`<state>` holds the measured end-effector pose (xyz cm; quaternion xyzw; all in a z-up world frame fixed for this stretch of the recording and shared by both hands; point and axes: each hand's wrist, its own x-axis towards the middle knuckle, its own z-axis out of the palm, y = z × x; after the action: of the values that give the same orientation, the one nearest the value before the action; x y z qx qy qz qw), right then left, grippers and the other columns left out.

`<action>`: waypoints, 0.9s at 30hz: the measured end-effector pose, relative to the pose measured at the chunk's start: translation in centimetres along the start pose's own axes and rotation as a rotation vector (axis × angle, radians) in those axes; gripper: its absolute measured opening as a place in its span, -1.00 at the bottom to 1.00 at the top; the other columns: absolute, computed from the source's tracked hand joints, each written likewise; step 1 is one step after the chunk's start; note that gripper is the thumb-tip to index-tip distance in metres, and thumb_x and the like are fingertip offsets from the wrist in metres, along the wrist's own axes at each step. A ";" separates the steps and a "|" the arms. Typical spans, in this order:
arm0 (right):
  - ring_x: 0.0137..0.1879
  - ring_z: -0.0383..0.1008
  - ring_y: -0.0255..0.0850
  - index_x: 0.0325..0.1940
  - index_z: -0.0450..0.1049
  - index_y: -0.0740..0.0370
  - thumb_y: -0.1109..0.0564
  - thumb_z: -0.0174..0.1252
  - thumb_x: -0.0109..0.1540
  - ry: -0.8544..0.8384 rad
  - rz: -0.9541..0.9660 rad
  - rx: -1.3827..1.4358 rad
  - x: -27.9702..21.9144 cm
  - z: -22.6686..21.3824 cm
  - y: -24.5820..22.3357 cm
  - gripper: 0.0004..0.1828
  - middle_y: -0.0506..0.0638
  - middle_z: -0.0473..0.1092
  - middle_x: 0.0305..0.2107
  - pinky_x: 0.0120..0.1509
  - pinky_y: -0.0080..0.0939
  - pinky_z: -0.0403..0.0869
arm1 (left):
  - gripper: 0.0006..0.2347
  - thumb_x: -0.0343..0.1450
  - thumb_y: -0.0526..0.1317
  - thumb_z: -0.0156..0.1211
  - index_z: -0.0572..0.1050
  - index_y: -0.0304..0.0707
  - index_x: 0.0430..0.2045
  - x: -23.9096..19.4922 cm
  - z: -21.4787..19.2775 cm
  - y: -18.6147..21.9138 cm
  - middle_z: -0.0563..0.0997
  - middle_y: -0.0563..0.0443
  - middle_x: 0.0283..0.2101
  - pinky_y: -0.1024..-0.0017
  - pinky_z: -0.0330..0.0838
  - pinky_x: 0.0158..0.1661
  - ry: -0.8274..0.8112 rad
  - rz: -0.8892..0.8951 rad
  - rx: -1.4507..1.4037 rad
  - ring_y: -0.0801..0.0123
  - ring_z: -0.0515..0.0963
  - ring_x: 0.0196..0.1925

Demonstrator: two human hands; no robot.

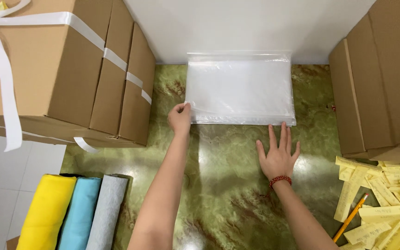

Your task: The person places a rolled gray fabric into a clear plastic bag, seals it, and puts it into a cardboard box. They then close the box and tie it with a white ribbon, creating a bow on top.

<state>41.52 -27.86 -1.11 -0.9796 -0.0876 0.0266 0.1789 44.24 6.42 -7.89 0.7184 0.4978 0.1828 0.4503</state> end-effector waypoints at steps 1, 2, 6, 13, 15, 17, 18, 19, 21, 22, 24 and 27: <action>0.75 -0.31 -0.14 0.69 -0.01 -0.29 -0.46 -0.30 0.47 0.005 0.000 0.003 0.1 0.2 0.2 -0.28 -0.10 -0.35 0.69 0.68 0.37 -0.34 | -0.85 0.31 0.07 0.45 0.75 0.21 -0.36 -1.1 -0.6 1.0 0.75 0.21 -0.34 0.27 0.59 -0.11 0.001 0.005 -0.002 0.23 0.74 -0.15; 0.74 -0.24 -0.11 0.67 0.05 -0.25 -0.42 -0.26 0.48 0.021 0.007 0.038 0.1 0.3 0.3 -0.30 -0.09 -0.31 0.69 0.70 0.35 -0.29 | -0.86 0.35 -0.05 0.43 0.73 0.02 -0.33 -2.3 -1.2 2.1 0.73 0.09 -0.37 0.37 0.61 -0.25 -0.071 -0.019 -0.187 0.32 0.70 -0.32; 0.59 0.12 -0.03 0.52 0.30 -0.11 -0.17 0.06 0.47 0.227 -0.051 0.174 -0.5 1.0 2.0 -0.48 -0.07 0.02 0.53 0.65 0.25 0.08 | -0.79 0.51 -0.28 0.27 0.51 -0.47 -0.07 -7.5 -4.3 3.2 0.65 -0.13 -0.24 0.44 0.73 -0.17 -0.359 -0.149 -0.683 0.31 0.75 -0.26; 0.54 0.17 0.12 0.49 0.32 0.09 0.04 0.25 0.37 0.321 -0.137 0.379 -5.5 1.3 3.1 -0.40 0.07 0.10 0.32 0.60 0.25 0.23 | -0.66 0.52 -0.35 0.25 0.40 -0.56 0.17 -17.0 -10.6 -3.2 0.62 -0.21 -0.15 0.46 0.74 -0.14 -0.443 -0.198 -0.660 0.28 0.76 -0.21; 0.68 -0.20 0.24 0.48 0.36 -0.07 -0.04 0.26 0.34 0.163 -0.143 0.270 -8.4 -0.7 1.7 -0.40 0.14 -0.03 0.48 0.64 0.60 -0.06 | -0.73 0.52 -0.37 0.24 0.50 -0.54 0.08 -19.3 -12.4 -6.0 0.65 -0.23 -0.16 0.44 0.75 -0.14 -0.485 -0.240 -0.589 0.27 0.77 -0.22; 0.72 -0.26 0.21 0.46 0.36 -0.23 -0.18 0.23 0.33 0.076 -0.250 0.122 -10.3 -1.3 0.3 -0.41 0.09 -0.01 0.53 0.63 0.63 -0.24 | -0.74 0.51 -0.35 0.26 0.51 -0.52 0.08 -19.5 -12.2 -10.9 0.66 -0.25 -0.20 0.38 0.77 -0.17 -0.490 -0.247 -0.595 0.20 0.78 -0.26; 0.75 -0.31 0.18 0.44 0.36 -0.39 -0.32 0.20 0.32 -0.005 -0.349 -0.022 -11.3 -1.6 -0.5 -0.41 0.04 0.00 0.58 0.63 0.65 -0.42 | -0.74 0.51 -0.34 0.27 0.52 -0.49 0.07 -19.6 -12.2 -13.2 0.67 -0.28 -0.25 0.32 0.80 -0.21 -0.500 -0.247 -0.595 0.14 0.80 -0.29; 0.75 -0.31 0.18 0.44 0.36 -0.39 -0.32 0.20 0.32 -0.002 -0.361 -0.023 -11.8 -1.2 -0.9 -0.41 0.04 0.00 0.58 0.63 0.65 -0.42 | -0.74 0.51 -0.34 0.27 0.52 -0.49 0.07 -20.1 -12.7 -14.1 0.67 -0.28 -0.25 0.32 0.80 -0.21 -0.491 -0.243 -0.603 0.14 0.80 -0.29; 0.72 -0.12 -0.06 0.42 0.37 -0.48 -0.31 0.18 0.33 -0.181 -0.560 -0.204 -12.9 -0.2 -1.9 -0.46 -0.21 0.06 0.56 0.70 0.44 -0.16 | -0.73 0.51 -0.33 0.29 0.53 -0.52 0.07 -20.9 -13.9 -15.7 0.68 -0.25 -0.26 0.35 0.80 -0.25 -0.505 -0.249 -0.587 0.20 0.79 -0.31; 0.72 -0.12 -0.06 0.42 0.37 -0.48 -0.31 0.18 0.33 -0.178 -0.571 -0.202 -12.8 1.1 -1.3 -0.46 -0.21 0.06 0.56 0.70 0.44 -0.16 | -0.73 0.51 -0.33 0.29 0.53 -0.52 0.07 -21.9 -15.2 -15.0 0.68 -0.25 -0.26 0.35 0.80 -0.25 -0.495 -0.244 -0.592 0.20 0.79 -0.31; 0.23 0.51 -0.37 0.07 0.60 -0.38 -0.25 0.05 0.41 -0.093 -0.689 -0.165 -12.3 3.9 -0.4 -0.75 -0.43 0.52 0.05 0.33 -0.16 0.49 | -0.67 0.50 -0.28 0.33 0.51 -0.51 0.10 -23.5 -17.7 -13.4 0.71 -0.24 -0.21 0.38 0.80 -0.20 -0.492 -0.273 -0.646 0.28 0.79 -0.29; -0.04 0.67 -0.21 -0.12 0.54 -0.45 -0.40 -0.06 0.41 -0.201 -0.550 -0.196 -12.3 6.8 0.3 -0.71 -0.42 0.51 -0.22 0.12 -0.09 0.64 | -0.66 0.49 -0.24 0.39 0.52 -0.48 0.08 -24.3 -19.1 -13.7 0.73 -0.21 -0.21 0.37 0.80 -0.19 -0.458 -0.268 -0.682 0.31 0.79 -0.28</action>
<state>28.96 -28.01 -7.29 -0.9242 -0.3688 0.0654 0.0747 12.52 -4.70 -4.65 0.4796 0.3850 0.1128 0.7804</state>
